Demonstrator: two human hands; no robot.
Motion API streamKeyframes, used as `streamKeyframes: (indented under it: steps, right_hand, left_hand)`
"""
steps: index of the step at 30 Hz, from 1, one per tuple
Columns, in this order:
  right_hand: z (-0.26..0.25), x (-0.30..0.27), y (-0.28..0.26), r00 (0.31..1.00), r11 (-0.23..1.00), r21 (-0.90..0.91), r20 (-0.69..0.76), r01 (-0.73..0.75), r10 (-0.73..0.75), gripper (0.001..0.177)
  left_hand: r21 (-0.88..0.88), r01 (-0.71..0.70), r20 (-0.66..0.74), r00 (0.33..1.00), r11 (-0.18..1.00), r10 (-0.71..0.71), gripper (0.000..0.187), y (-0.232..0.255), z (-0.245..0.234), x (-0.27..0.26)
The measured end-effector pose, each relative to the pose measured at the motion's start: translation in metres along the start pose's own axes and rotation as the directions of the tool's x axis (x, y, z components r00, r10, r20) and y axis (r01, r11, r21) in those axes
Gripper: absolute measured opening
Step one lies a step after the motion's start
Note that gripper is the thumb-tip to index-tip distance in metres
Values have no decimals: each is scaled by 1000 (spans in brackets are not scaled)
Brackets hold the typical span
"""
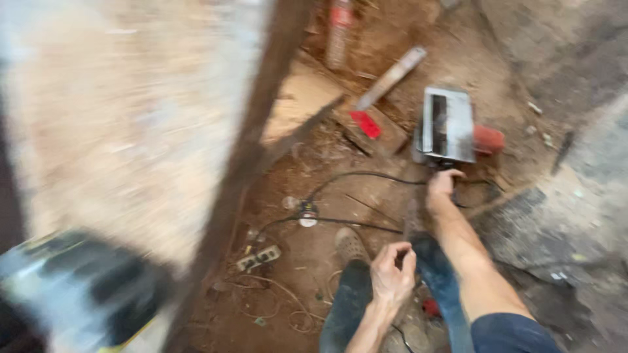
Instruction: The person measures and marks wooden planks with a tape measure, square, and pencil, then uses a circular saw to cut the planks along the marked lines. The person repeats the measuring, marking, and cutting process on multiple planks.
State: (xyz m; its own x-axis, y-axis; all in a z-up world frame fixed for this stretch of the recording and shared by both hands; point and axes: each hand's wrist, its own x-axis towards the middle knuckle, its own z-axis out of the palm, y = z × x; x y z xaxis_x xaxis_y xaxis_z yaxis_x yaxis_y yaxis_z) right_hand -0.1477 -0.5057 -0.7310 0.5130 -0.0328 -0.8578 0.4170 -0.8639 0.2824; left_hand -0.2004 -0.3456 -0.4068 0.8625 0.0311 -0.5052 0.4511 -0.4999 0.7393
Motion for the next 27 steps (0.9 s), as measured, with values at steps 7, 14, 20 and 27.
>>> streamKeyframes:
  steps: [7,14,20,27]
  right_hand:
    - [-64,-56,118,994,959,278,-71,-59,81,27]
    - [-76,-310,185,987,494,861,-53,124,-154,40]
    - [-115,-497,140,992,-501,865,96,-42,83,42]
    - [-199,-643,97,936,-64,968,-218,244,275,46]
  left_hand:
    - [71,11,-115,993,997,-3,15,12,-61,-68]
    - [86,-71,-276,957,994,92,11,94,-190,-183]
    - [189,-308,-354,864,932,357,13,181,-275,-220]
    - [541,-347,-507,592,766,627,15,179,-384,-182]
